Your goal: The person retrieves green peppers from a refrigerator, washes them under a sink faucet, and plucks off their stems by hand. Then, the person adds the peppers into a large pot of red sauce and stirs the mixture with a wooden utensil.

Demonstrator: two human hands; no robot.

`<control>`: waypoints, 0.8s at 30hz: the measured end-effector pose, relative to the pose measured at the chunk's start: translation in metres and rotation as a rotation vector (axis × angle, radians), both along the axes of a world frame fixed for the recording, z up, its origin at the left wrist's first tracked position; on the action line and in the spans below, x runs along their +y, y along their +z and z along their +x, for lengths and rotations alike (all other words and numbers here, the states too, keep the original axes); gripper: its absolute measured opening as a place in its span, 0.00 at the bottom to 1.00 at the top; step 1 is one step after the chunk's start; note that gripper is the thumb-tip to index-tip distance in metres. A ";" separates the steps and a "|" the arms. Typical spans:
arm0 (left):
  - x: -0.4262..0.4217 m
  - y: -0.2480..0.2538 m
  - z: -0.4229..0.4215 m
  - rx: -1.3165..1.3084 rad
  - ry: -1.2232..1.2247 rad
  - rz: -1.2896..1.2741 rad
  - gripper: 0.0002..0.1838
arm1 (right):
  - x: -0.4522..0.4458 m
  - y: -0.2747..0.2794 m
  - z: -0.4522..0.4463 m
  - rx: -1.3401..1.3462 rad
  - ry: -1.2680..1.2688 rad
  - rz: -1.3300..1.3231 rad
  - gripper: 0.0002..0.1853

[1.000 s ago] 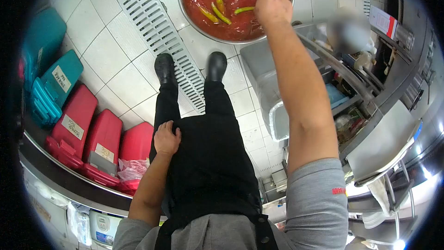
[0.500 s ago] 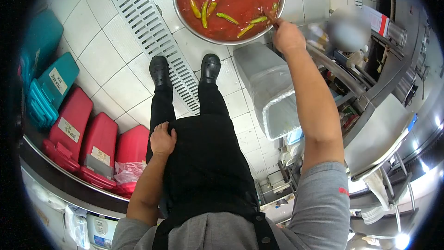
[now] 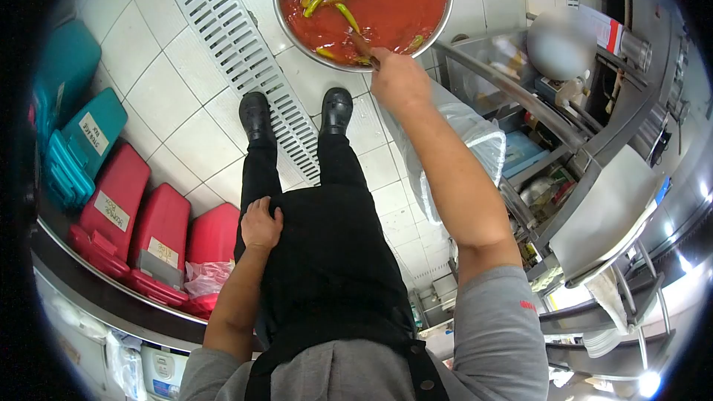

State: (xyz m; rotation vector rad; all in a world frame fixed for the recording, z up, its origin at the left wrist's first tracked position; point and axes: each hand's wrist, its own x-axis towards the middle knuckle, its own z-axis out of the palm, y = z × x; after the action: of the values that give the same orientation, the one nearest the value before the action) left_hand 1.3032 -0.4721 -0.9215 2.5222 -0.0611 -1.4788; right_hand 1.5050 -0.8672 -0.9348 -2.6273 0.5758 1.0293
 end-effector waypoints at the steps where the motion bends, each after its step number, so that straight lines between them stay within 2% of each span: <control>1: -0.001 0.000 0.000 -0.006 0.002 0.000 0.22 | 0.005 0.000 0.007 -0.021 0.030 -0.019 0.23; 7: -0.002 -0.004 -0.001 -0.031 0.000 -0.002 0.22 | 0.007 -0.012 0.049 -0.150 0.335 -0.151 0.28; 11: -0.001 -0.004 -0.006 -0.027 0.008 0.002 0.22 | -0.015 -0.025 0.084 -0.191 0.496 -0.259 0.28; 14: -0.001 -0.004 -0.005 -0.017 0.002 -0.004 0.23 | -0.043 -0.029 0.106 -0.110 0.429 -0.318 0.33; 18: -0.001 -0.006 -0.009 -0.031 0.004 0.000 0.23 | -0.077 -0.036 0.111 -0.016 0.316 -0.369 0.29; 19: 0.000 -0.003 -0.009 -0.025 -0.001 0.005 0.23 | -0.078 -0.027 0.115 0.068 0.224 -0.340 0.27; 24: -0.006 0.000 -0.004 -0.032 0.007 0.012 0.22 | -0.106 -0.018 0.077 0.077 0.129 -0.390 0.25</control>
State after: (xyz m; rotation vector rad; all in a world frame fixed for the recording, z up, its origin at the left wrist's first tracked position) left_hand 1.2996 -0.4777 -0.9217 2.5531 -0.0488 -1.4412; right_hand 1.5824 -0.9732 -0.9530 -3.0075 0.6927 1.1612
